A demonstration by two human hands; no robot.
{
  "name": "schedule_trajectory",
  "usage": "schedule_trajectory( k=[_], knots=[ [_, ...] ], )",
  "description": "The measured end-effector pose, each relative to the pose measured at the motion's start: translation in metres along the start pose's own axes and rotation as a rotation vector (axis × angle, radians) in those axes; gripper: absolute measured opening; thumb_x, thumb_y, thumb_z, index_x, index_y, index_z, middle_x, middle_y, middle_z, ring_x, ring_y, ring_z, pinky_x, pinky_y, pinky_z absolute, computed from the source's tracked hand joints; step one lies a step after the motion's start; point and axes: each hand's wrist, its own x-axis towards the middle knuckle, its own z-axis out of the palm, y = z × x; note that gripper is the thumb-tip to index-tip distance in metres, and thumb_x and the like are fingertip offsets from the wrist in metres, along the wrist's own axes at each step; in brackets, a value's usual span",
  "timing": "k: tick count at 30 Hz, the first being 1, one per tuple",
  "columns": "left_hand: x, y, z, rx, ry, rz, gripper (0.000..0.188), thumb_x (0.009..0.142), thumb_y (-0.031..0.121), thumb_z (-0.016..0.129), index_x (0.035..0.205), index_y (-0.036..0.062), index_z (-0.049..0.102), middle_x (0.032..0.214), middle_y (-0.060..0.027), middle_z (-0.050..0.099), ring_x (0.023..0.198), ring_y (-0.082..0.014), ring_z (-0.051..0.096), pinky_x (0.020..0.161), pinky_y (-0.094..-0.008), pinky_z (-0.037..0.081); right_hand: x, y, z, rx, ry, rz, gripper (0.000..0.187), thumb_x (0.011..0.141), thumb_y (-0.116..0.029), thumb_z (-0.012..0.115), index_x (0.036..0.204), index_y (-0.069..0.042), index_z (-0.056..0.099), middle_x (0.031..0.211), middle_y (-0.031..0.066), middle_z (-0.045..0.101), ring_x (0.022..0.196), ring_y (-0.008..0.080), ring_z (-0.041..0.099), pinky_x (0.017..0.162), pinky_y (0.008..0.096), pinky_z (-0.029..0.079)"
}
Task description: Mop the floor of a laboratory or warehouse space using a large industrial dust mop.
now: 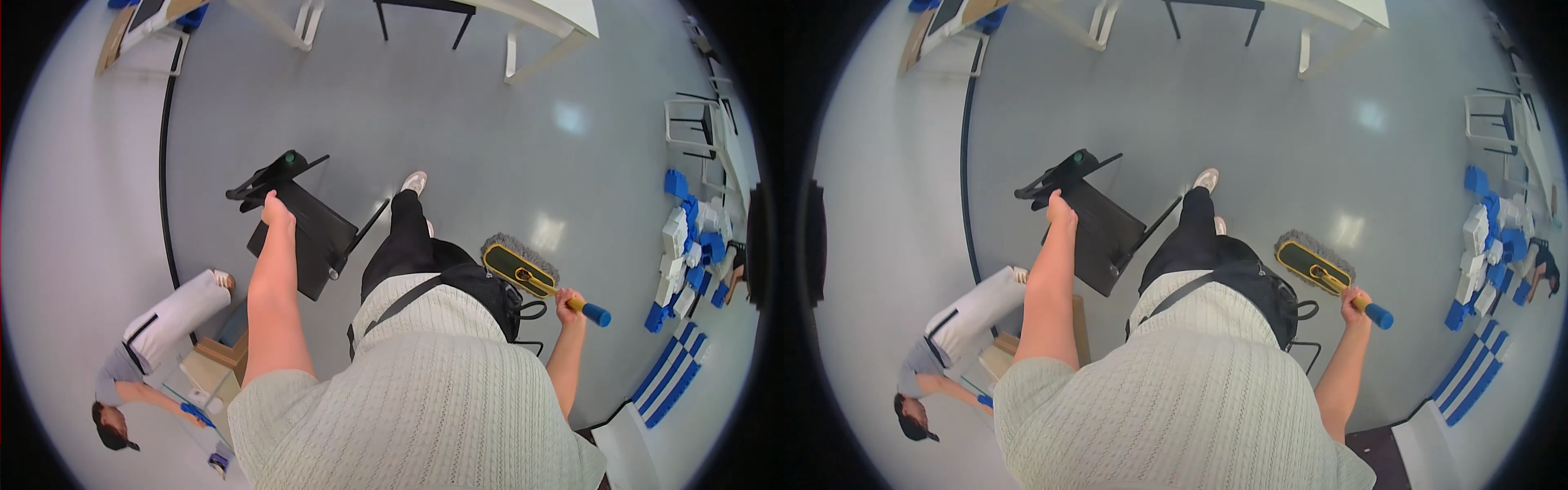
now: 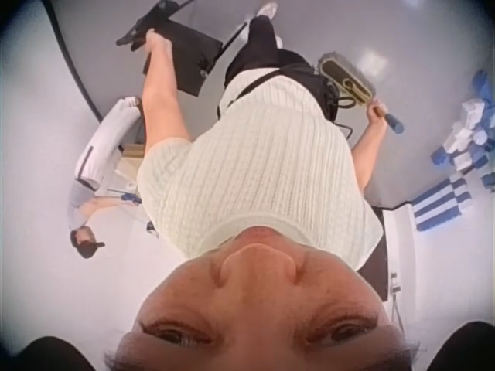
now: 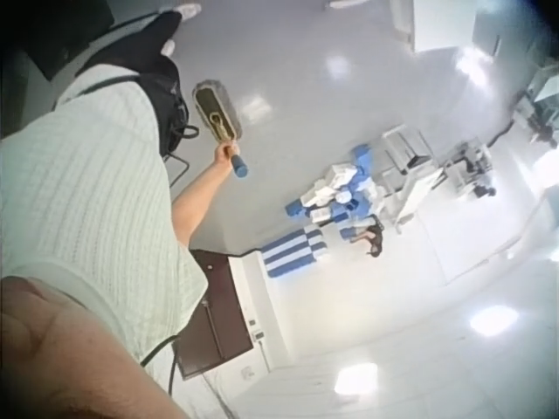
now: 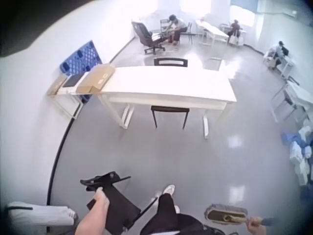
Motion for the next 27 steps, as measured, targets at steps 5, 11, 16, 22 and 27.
schedule_trajectory(
  k=[5, 11, 16, 22, 27],
  knots=[
    [-0.022, 0.07, 0.143, -0.028, -0.213, 0.034, 0.044, 0.07, 0.014, 0.069, 0.1, -0.0145, 0.057, 0.107, -0.0193, 0.061, 0.095, -0.0274, 0.06, 0.084, -0.0363, 0.048, -0.029, 0.055, -0.005, 0.129, -0.027, -0.126, 0.029, 0.087, -0.004, 0.057, 0.106, 0.011, 0.041, 0.093, 0.0239, 0.046, 0.059, 0.0175, 0.052, 0.048, 0.0165, 0.056],
    [-0.063, 0.111, 0.311, 0.08, -0.36, 0.115, 0.051, 0.068, 0.016, 0.07, 0.105, -0.0163, 0.055, 0.115, -0.0226, 0.058, 0.104, -0.0289, 0.057, 0.092, -0.0372, 0.043, -0.071, 0.11, -0.042, 0.233, -0.07, -0.278, 0.032, 0.089, -0.004, 0.055, 0.116, 0.006, 0.041, 0.092, 0.0213, 0.047, 0.06, 0.014, 0.052, 0.051, 0.0162, 0.054],
    [-0.108, 0.139, 0.435, 0.101, -0.478, 0.116, 0.054, 0.068, 0.016, 0.071, 0.107, -0.0166, 0.055, 0.12, -0.024, 0.056, 0.107, -0.0304, 0.057, 0.094, -0.0369, 0.042, -0.083, 0.138, -0.045, 0.348, -0.117, -0.144, 0.035, 0.09, -0.006, 0.053, 0.124, -0.007, 0.043, 0.096, 0.0218, 0.049, 0.062, 0.0124, 0.053, 0.053, 0.0183, 0.054],
    [-0.133, 0.127, 0.539, 0.109, -0.626, 0.097, 0.05, 0.065, 0.013, 0.072, 0.106, -0.0116, 0.055, 0.115, -0.0182, 0.057, 0.104, -0.0261, 0.055, 0.094, -0.0352, 0.042, -0.11, 0.153, -0.018, 0.378, -0.088, -0.081, 0.029, 0.092, -0.013, 0.052, 0.118, -0.001, 0.044, 0.099, 0.0177, 0.055, 0.061, 0.0105, 0.055, 0.053, 0.0182, 0.054],
    [-0.153, 0.073, 0.599, 0.279, -0.857, 0.025, 0.024, 0.082, 0.01, 0.056, 0.101, -0.0032, 0.058, 0.1, -0.0121, 0.064, 0.092, -0.027, 0.062, 0.085, -0.0396, 0.05, -0.129, 0.164, -0.012, 0.228, -0.055, -0.077, 0.035, 0.092, -0.019, 0.055, 0.116, 0.004, 0.043, 0.099, 0.0147, 0.057, 0.062, 0.0105, 0.056, 0.052, 0.0162, 0.052]
  ],
)
